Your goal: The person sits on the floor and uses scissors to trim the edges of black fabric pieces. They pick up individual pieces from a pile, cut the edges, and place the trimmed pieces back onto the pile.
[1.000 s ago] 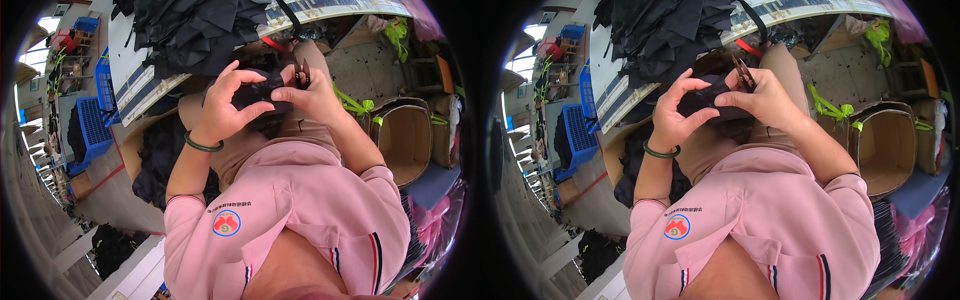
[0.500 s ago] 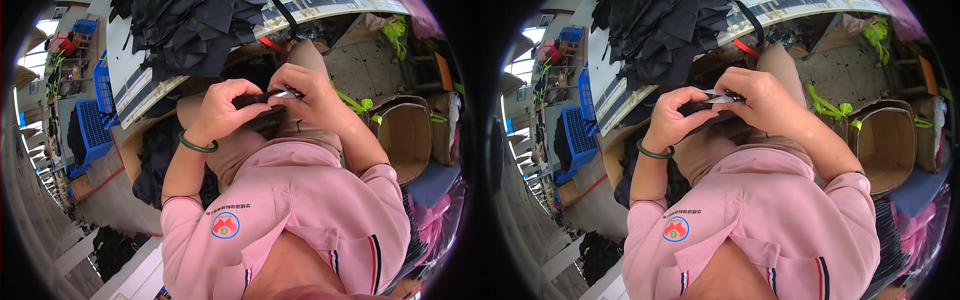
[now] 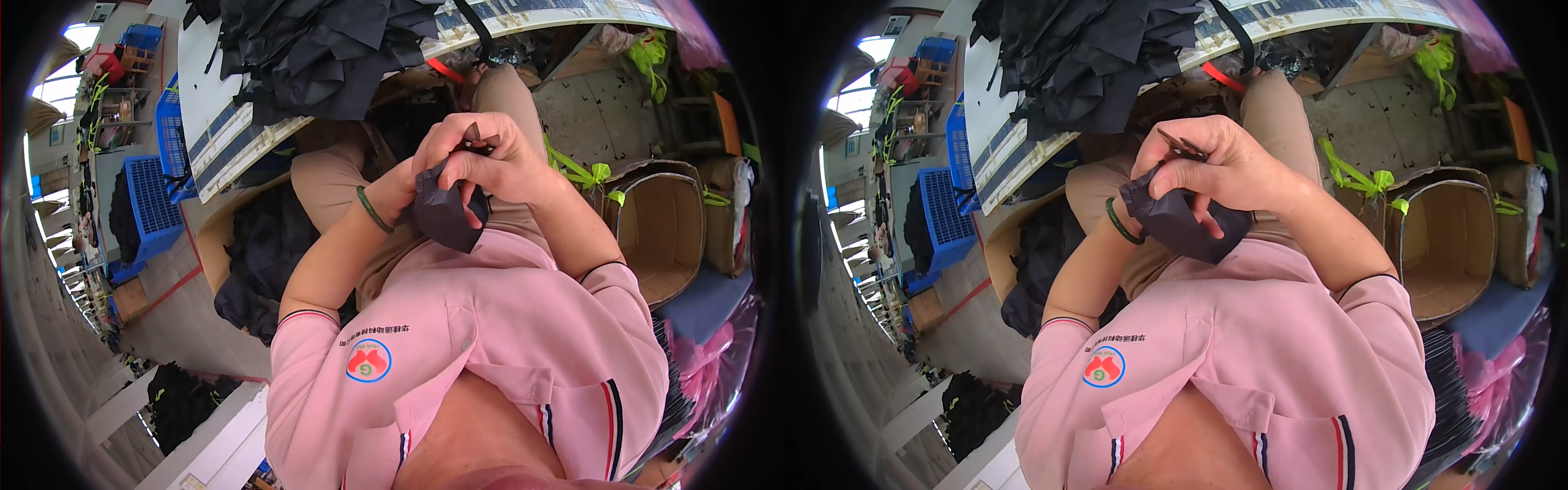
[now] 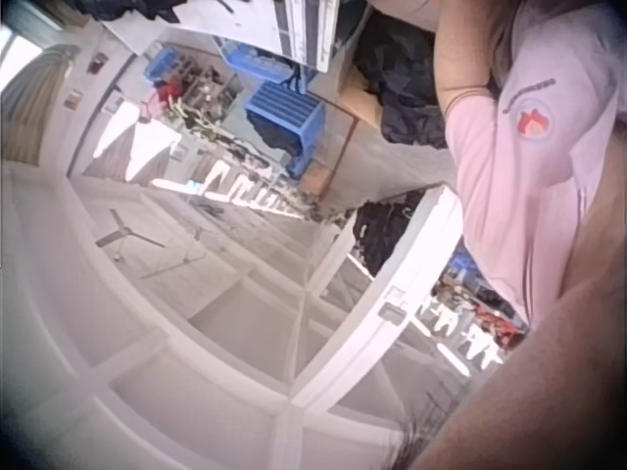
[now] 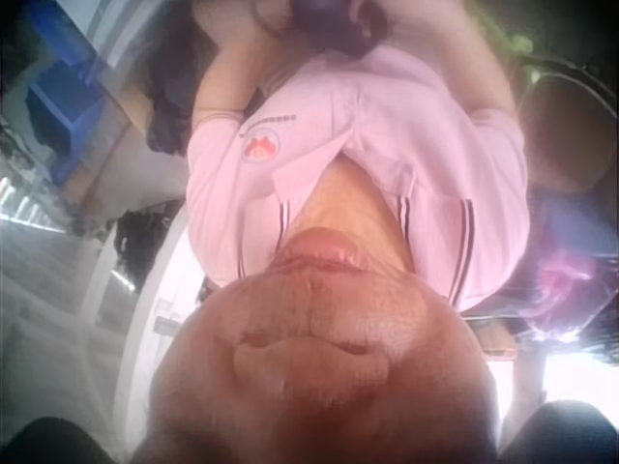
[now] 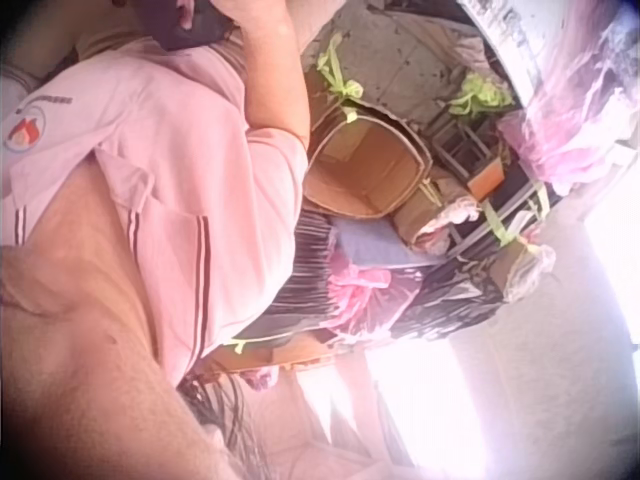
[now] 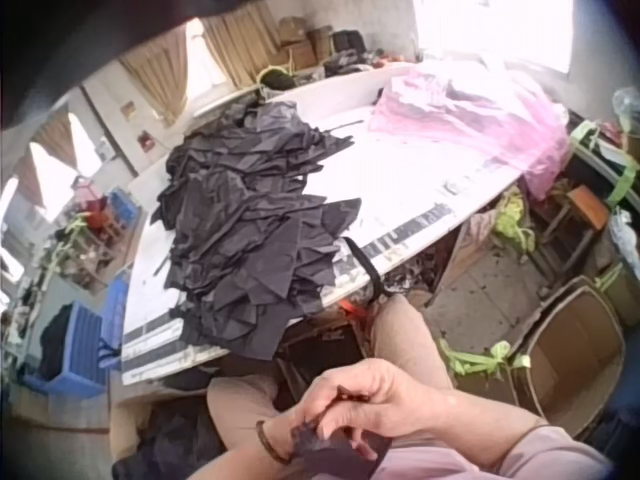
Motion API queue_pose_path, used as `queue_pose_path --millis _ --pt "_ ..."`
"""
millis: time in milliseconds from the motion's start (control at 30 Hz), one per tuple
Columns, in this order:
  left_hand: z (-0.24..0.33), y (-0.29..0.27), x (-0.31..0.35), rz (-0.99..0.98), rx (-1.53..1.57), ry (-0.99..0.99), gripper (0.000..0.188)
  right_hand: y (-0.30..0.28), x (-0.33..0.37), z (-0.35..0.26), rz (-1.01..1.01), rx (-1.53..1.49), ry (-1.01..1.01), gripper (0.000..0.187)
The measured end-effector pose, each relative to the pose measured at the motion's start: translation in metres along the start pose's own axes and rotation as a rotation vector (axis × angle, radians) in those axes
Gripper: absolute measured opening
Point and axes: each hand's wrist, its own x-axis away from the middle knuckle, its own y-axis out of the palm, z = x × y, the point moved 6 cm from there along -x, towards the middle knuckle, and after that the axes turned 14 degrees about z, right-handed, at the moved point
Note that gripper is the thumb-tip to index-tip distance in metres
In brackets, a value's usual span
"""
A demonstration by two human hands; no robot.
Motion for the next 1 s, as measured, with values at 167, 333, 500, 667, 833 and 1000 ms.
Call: queue_pose_path --millis 167,333,500,667,833,1000 --pt "0.008 -0.005 -0.009 0.069 -0.529 0.271 0.036 -0.009 0.0 -0.017 0.135 0.261 -0.453 0.008" --pt "0.054 0.001 0.03 0.281 -0.475 0.699 0.037 -0.026 0.001 -0.02 0.366 0.487 -0.37 0.011" --pt "0.052 0.01 0.039 0.424 -0.544 0.825 0.024 -0.02 -0.002 -0.015 0.404 0.519 -0.35 0.008" --pt "0.057 0.013 0.042 0.437 -0.619 0.878 0.019 -0.027 -0.007 -0.003 0.326 0.365 -0.181 0.01" --pt "0.063 0.018 0.046 0.414 -0.718 1.02 0.019 -0.028 -0.009 0.005 0.292 0.164 0.025 0.013" --pt "0.061 0.007 0.044 0.481 -0.515 0.951 0.015 -0.024 -0.009 0.0 0.37 0.248 -0.192 0.017"
